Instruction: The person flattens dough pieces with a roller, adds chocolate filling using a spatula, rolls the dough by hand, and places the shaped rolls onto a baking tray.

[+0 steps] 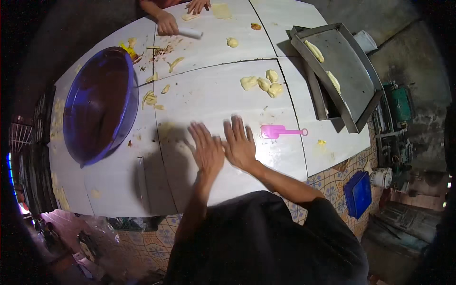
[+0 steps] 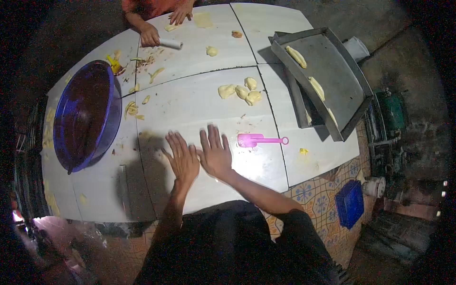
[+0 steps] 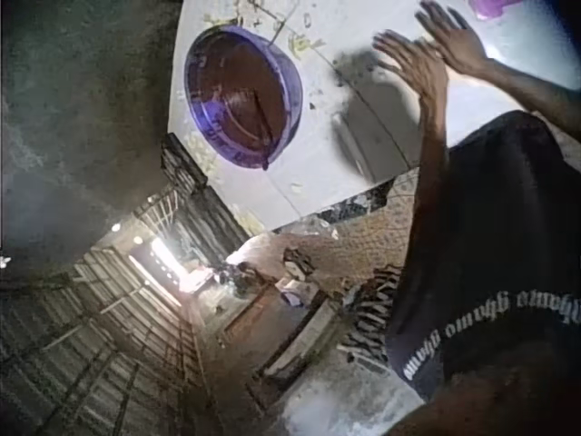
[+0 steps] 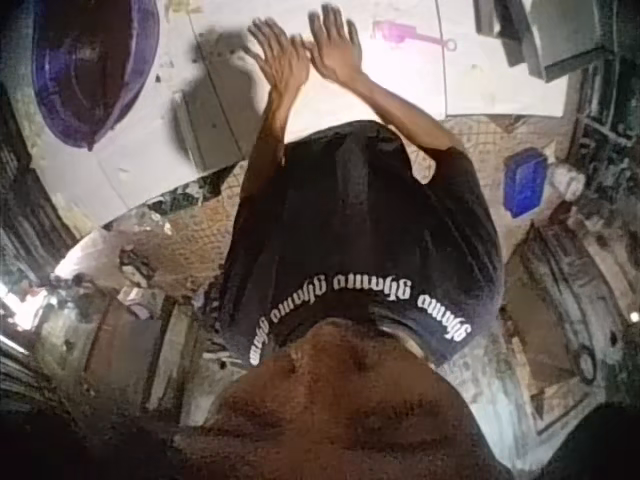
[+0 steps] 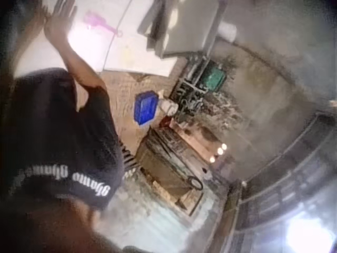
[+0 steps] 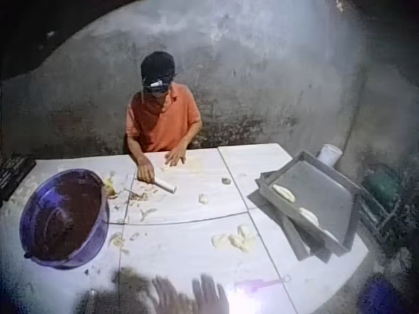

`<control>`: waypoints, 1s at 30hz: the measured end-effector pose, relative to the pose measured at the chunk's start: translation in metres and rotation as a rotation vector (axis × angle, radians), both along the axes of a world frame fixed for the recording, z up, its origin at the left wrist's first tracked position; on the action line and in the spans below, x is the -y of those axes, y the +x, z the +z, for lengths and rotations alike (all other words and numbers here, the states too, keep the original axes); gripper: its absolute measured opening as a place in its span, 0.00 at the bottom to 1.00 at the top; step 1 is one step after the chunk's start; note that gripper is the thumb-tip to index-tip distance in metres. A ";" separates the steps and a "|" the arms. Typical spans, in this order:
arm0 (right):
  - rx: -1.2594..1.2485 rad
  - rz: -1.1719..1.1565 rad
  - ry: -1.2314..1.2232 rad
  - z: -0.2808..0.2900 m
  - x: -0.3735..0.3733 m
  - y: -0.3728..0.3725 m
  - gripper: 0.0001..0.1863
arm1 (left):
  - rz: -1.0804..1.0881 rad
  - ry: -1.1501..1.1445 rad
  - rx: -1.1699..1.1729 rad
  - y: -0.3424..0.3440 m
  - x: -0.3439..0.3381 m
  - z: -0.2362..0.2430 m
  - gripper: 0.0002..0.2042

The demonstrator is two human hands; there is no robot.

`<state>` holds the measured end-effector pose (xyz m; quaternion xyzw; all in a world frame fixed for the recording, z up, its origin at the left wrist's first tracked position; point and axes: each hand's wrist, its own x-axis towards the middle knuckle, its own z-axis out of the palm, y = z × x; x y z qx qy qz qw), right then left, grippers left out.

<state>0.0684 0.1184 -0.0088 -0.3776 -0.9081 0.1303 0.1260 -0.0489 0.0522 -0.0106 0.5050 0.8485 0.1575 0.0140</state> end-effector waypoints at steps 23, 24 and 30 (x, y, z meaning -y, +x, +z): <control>-0.342 0.520 -0.666 0.034 0.060 0.151 0.34 | -0.703 0.290 0.530 0.051 0.153 0.009 0.21; -0.363 0.403 -0.513 0.030 0.056 0.164 0.36 | -0.639 0.224 0.488 0.054 0.156 0.011 0.22; -0.075 -0.489 0.187 -0.003 -0.013 0.281 0.30 | -0.710 0.142 0.280 0.065 0.148 0.014 0.28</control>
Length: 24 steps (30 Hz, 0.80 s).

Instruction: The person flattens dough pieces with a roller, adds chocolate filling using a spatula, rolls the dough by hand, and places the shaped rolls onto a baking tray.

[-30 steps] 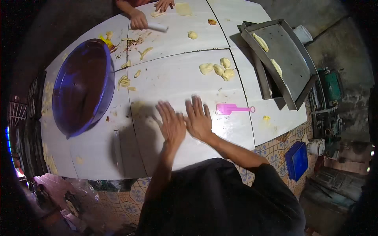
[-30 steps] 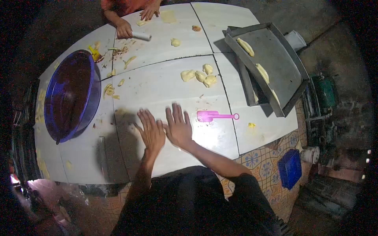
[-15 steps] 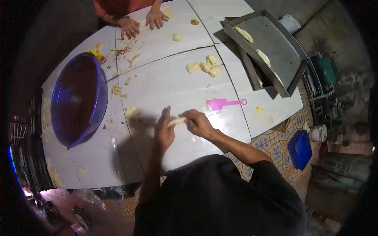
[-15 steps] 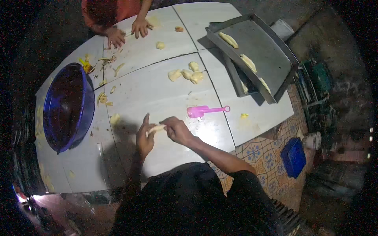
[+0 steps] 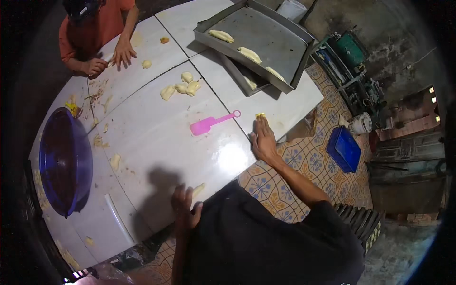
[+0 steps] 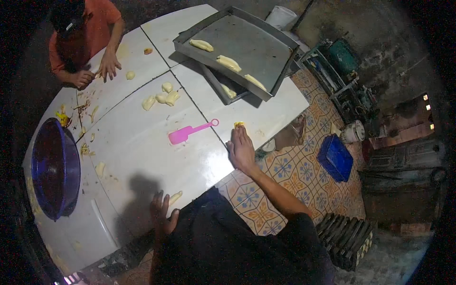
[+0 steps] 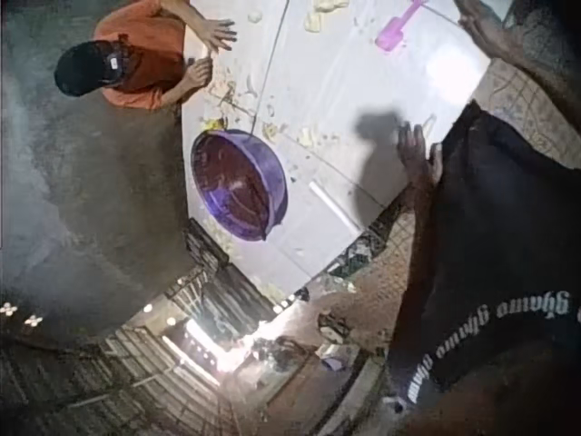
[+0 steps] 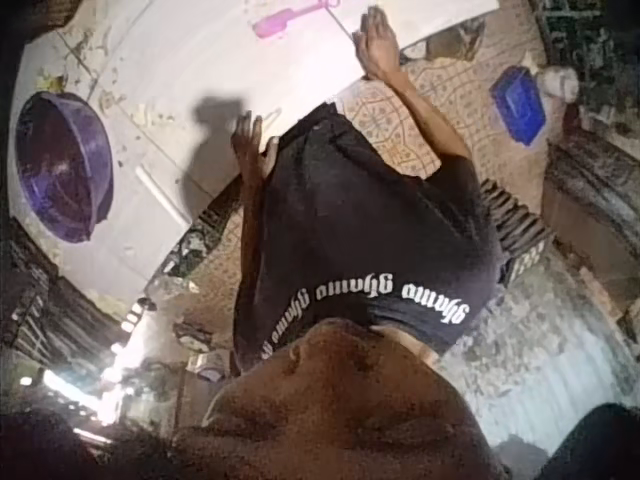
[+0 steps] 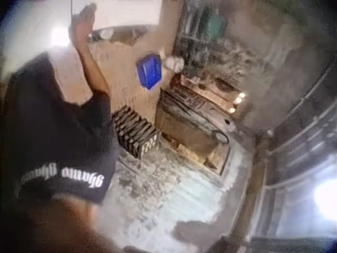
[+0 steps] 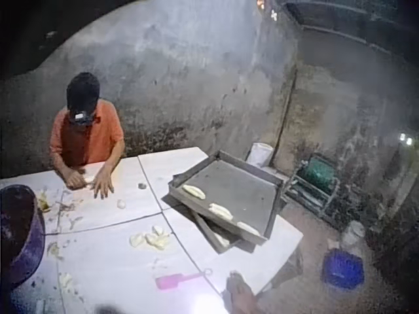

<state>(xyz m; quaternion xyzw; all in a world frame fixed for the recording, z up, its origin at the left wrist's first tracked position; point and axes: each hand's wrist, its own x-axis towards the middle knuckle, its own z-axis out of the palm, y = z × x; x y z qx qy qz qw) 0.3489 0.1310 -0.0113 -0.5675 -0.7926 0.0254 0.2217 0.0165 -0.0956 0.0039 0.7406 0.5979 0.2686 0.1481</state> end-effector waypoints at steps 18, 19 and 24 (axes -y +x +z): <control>0.128 1.356 -0.186 0.003 0.055 -0.279 0.33 | 0.905 0.126 0.127 -0.057 0.050 -0.101 0.17; 0.205 1.316 -0.274 0.014 0.037 -0.262 0.35 | 0.908 0.137 0.291 -0.058 0.049 -0.093 0.19; 0.120 0.581 -0.160 0.012 -0.028 -0.294 0.39 | 0.717 0.366 0.083 -0.048 0.013 -0.019 0.16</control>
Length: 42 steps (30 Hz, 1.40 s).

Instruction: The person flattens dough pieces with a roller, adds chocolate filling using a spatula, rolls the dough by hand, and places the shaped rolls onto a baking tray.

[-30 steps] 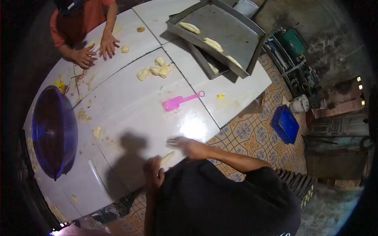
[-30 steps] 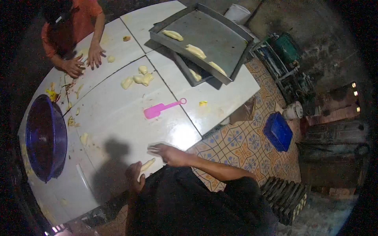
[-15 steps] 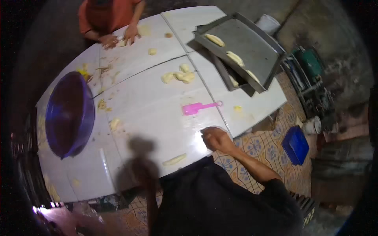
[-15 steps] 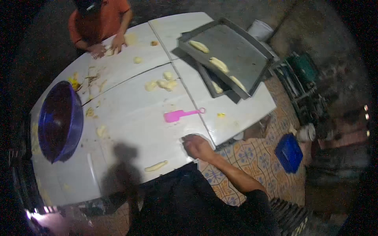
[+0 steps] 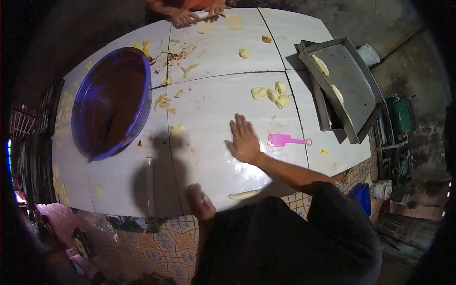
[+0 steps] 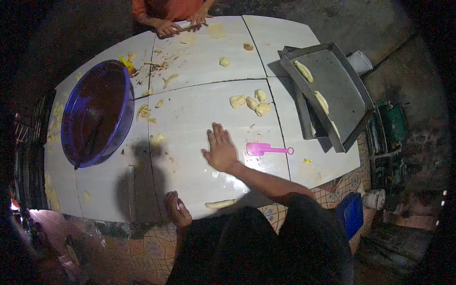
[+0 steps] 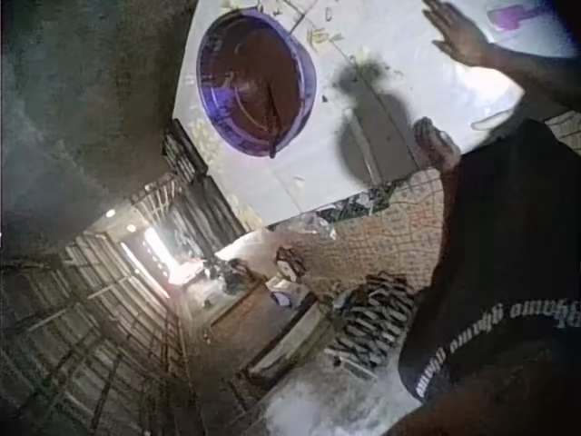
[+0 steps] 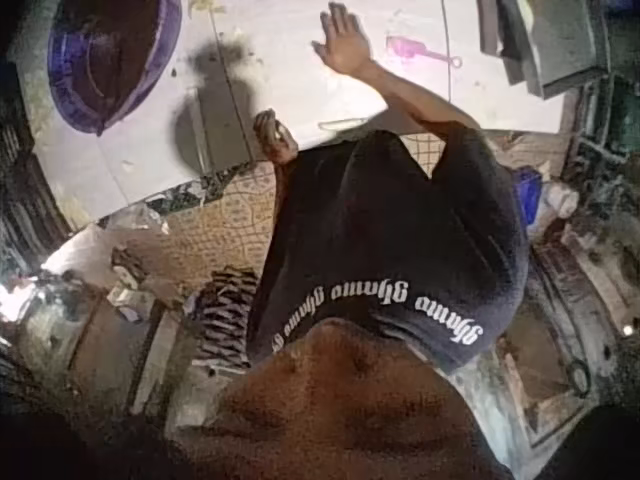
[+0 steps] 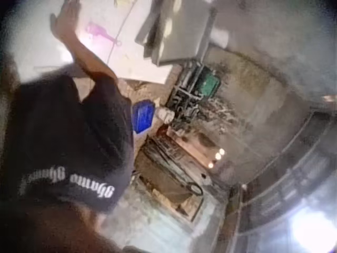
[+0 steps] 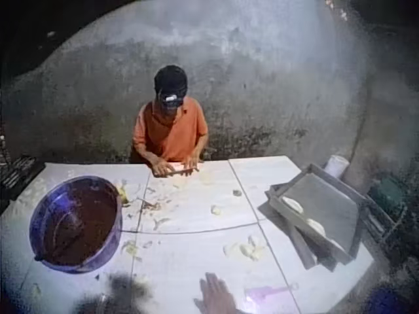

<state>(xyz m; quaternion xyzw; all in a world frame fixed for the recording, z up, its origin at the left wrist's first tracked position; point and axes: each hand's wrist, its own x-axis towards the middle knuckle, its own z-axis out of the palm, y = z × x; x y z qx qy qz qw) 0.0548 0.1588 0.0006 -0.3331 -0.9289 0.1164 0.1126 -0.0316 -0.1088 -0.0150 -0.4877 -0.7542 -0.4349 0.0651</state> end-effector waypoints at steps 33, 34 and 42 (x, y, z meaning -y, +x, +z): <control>-0.355 0.008 -0.281 0.030 0.072 0.062 0.23 | 0.087 -0.351 0.141 0.017 -0.099 0.036 0.26; -0.351 0.005 -0.282 0.029 0.071 0.066 0.23 | 0.120 -0.294 0.096 0.015 -0.093 0.035 0.28; 0.044 0.393 0.103 0.006 0.052 0.079 0.29 | -0.457 -0.601 -0.208 0.012 -0.094 0.055 0.45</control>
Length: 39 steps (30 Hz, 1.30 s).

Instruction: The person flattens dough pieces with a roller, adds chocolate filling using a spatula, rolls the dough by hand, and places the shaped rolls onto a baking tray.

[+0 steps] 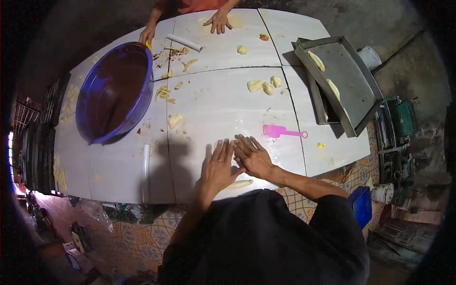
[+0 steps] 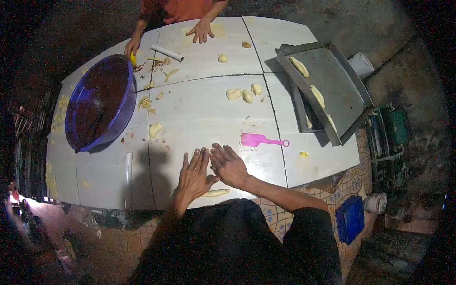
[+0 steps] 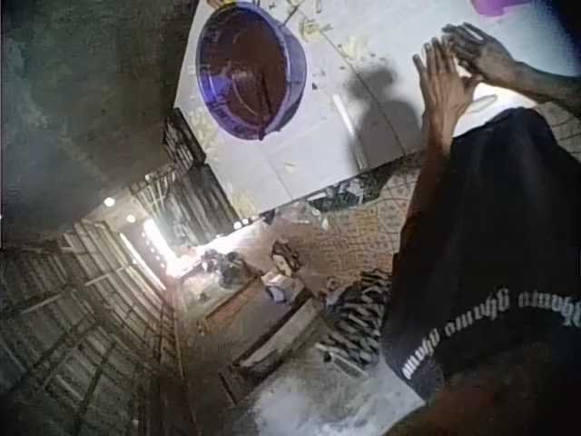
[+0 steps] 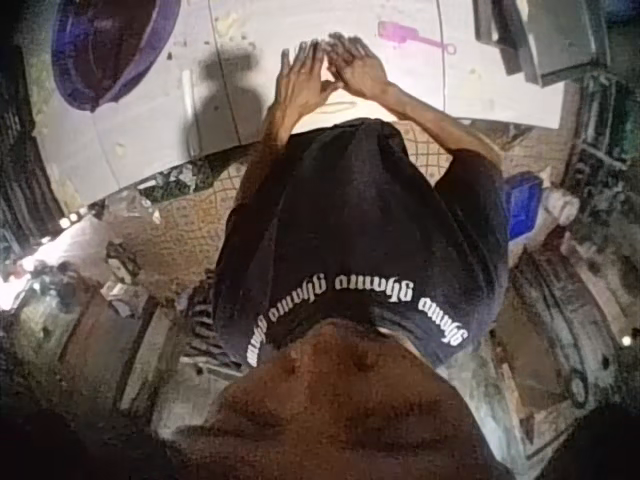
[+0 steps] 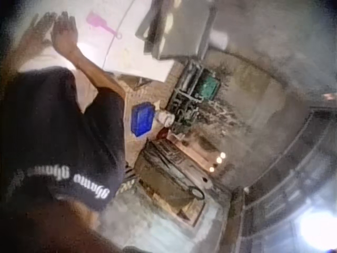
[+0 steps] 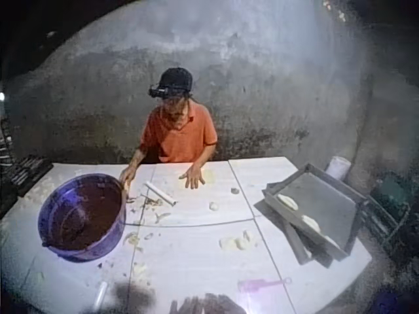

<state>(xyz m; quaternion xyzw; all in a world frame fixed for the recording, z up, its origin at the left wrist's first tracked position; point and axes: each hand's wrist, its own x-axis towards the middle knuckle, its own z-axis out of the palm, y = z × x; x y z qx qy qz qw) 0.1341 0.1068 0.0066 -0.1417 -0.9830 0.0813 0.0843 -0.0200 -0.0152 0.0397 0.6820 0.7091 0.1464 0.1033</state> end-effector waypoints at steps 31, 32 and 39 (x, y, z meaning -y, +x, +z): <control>-0.338 -0.015 -0.206 -0.002 -0.009 0.040 0.21 | 0.221 0.095 0.105 -0.008 0.041 -0.018 0.23; -0.305 -0.066 -0.115 -0.004 -0.012 0.027 0.21 | 0.224 0.089 0.113 -0.005 0.034 -0.019 0.23; -0.212 -0.424 0.006 0.009 -0.067 -0.036 0.18 | 0.490 0.137 -0.381 -0.055 -0.098 -0.032 0.31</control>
